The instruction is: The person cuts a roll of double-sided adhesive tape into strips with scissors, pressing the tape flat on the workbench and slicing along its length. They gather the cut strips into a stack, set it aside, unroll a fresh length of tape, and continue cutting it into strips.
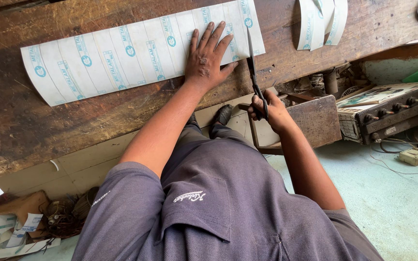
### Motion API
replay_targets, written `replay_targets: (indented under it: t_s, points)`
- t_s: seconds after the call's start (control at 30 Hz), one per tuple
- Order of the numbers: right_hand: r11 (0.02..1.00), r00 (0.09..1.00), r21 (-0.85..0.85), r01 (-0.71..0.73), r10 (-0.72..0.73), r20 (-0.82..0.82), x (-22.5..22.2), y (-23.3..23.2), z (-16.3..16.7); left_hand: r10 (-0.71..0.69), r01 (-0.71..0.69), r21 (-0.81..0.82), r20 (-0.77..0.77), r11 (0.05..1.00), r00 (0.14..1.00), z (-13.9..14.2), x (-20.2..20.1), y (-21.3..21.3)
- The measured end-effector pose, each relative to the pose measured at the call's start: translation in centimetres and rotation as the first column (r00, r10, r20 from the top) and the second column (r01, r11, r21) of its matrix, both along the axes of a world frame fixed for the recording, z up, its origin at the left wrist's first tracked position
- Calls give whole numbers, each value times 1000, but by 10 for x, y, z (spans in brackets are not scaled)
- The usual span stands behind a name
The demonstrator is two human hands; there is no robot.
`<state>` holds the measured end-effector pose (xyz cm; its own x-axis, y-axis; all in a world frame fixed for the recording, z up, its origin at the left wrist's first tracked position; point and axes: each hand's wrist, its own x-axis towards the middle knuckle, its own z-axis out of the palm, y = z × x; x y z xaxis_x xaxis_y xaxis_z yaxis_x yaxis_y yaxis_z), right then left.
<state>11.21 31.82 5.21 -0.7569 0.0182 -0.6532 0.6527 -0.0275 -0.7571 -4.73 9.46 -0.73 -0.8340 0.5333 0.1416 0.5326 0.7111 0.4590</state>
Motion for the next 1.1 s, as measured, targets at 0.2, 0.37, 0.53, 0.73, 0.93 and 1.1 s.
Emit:
replay_targets:
  t_s: [0.2, 0.37, 0.53, 0.73, 0.93, 1.1]
  points:
    - [1000, 1000, 21, -13, 13, -7, -2, -1, 2, 7, -7, -4, 22, 1000, 1000, 1, 0, 1]
    - [999, 1000, 52, -2, 2, -1, -2, -2, -1, 7, -7, 11, 15, 1000, 1000, 1, 0, 1]
    - [998, 1000, 59, 3, -2, -29, 5, -2, -8, 7, -7, 17, -7, 1000, 1000, -1, 0, 1]
    - [997, 998, 44, 65, -64, -27, 12, -2, -15, 8, -8, 15, -28, 1000, 1000, -3, 2, 1]
    - [996, 996, 29, 83, -83, -27, 13, -5, -13, 8, -8, 12, -20, 1000, 1000, -4, 1, 1]
    - [994, 998, 97, 50, -47, -31, 11, -6, -8, 3, -3, 9, -16, 1000, 1000, -5, 1, 1]
